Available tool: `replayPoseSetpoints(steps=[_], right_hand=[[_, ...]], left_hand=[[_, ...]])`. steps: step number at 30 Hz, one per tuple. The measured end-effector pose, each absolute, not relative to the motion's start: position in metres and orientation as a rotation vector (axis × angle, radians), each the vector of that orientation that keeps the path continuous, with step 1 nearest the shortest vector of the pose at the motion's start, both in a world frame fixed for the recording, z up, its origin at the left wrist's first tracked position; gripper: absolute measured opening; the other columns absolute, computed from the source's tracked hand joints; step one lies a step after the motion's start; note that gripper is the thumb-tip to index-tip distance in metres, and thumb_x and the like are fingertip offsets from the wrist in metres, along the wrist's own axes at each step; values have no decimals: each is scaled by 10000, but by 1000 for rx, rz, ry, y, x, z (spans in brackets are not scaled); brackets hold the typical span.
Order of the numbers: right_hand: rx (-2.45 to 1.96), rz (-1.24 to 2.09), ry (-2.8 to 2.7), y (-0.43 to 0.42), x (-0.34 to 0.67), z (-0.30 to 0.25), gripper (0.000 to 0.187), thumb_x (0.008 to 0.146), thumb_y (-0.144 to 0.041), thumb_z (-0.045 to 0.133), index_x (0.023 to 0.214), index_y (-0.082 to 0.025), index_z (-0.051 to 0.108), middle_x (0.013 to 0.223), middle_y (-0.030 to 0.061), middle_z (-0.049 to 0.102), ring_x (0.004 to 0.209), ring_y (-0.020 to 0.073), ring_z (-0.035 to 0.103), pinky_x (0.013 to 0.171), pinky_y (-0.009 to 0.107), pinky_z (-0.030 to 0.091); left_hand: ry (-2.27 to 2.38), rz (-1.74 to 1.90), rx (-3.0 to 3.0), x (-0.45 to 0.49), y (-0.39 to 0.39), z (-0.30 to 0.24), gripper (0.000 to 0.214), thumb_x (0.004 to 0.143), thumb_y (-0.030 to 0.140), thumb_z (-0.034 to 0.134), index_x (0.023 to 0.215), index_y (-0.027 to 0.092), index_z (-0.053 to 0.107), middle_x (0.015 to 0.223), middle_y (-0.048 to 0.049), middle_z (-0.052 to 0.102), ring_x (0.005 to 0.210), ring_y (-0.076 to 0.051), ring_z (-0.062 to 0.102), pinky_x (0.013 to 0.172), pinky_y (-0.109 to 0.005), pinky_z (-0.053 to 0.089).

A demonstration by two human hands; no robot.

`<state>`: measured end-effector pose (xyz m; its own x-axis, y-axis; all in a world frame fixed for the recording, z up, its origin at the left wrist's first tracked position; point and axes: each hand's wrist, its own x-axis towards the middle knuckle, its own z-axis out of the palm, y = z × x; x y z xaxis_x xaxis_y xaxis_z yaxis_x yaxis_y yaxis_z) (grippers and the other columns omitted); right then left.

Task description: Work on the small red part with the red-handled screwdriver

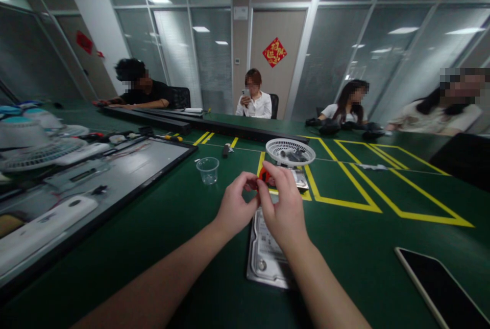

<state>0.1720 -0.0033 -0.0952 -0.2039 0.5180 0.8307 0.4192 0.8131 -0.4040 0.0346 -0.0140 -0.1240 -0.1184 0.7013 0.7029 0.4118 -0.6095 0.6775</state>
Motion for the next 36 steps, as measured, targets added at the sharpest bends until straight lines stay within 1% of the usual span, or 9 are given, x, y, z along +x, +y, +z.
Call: replayPoseSetpoints(steps=[3,6,10,14,19,23,27,31,36], right_hand=[[-720,155,-1818,-4,172,-96,433,1035,-230,588,1463,-279,542,1278,118,659,1097,263,674,933,488,596],[-734,195,-1809,-3,173,-98,425,1055,-235,543,1477,-288,530,1343,123,662,1123,269,687,978,519,587],[-726,165,-1826,-1,173,-98,383,1054,-215,538,1430,-283,570,1288,113,677,1103,262,689,965,503,590],[-722,108,-1832,-2,172,-96,371,1036,-211,571,1399,-281,602,1207,106,665,1077,260,669,919,477,598],[-724,157,-1820,-3,172,-98,480,1038,-232,576,1509,-302,518,1323,115,662,1102,263,686,970,508,593],[-730,186,-1813,-2,173,-99,437,1047,-223,542,1479,-293,545,1350,118,673,1141,275,693,1005,535,585],[-716,147,-1820,-2,173,-97,407,1037,-204,547,1434,-290,578,1287,115,666,1125,271,681,968,515,600],[-717,107,-1824,-4,172,-94,383,1025,-211,572,1398,-291,608,1196,108,654,1049,262,671,900,490,613],[-726,174,-1791,-4,172,-98,487,1027,-232,578,1502,-306,502,1338,118,646,1118,270,679,940,509,611]], left_hand=[[1254,1755,1938,34,-14,-123,116,918,129,662,1007,203,647,953,-25,702,898,-179,646,803,-302,499],[1244,1727,1953,35,-15,-123,137,942,127,635,1048,202,678,994,-45,723,937,-193,662,826,-315,514],[1241,1728,1970,37,-15,-123,183,920,105,644,1076,198,664,1022,-49,721,960,-196,664,843,-320,519],[1276,1752,1930,37,-15,-123,178,878,112,692,1010,202,613,971,-27,696,913,-184,651,824,-312,510],[1276,1728,1914,36,-15,-124,118,939,140,646,1035,206,626,981,-29,710,927,-185,660,827,-315,500],[1253,1684,1920,37,-16,-124,142,977,153,607,1101,210,649,1049,-54,726,984,-198,679,855,-331,514],[1217,1731,1935,37,-16,-124,210,915,123,655,1105,207,623,1042,-45,710,948,-188,667,841,-320,521],[1239,1755,1932,37,-15,-124,192,877,100,671,1015,212,598,968,-21,684,898,-179,647,812,-308,515],[1247,1732,1936,36,-14,-125,121,956,143,619,1060,204,628,1000,-39,706,932,-187,653,837,-321,509]])
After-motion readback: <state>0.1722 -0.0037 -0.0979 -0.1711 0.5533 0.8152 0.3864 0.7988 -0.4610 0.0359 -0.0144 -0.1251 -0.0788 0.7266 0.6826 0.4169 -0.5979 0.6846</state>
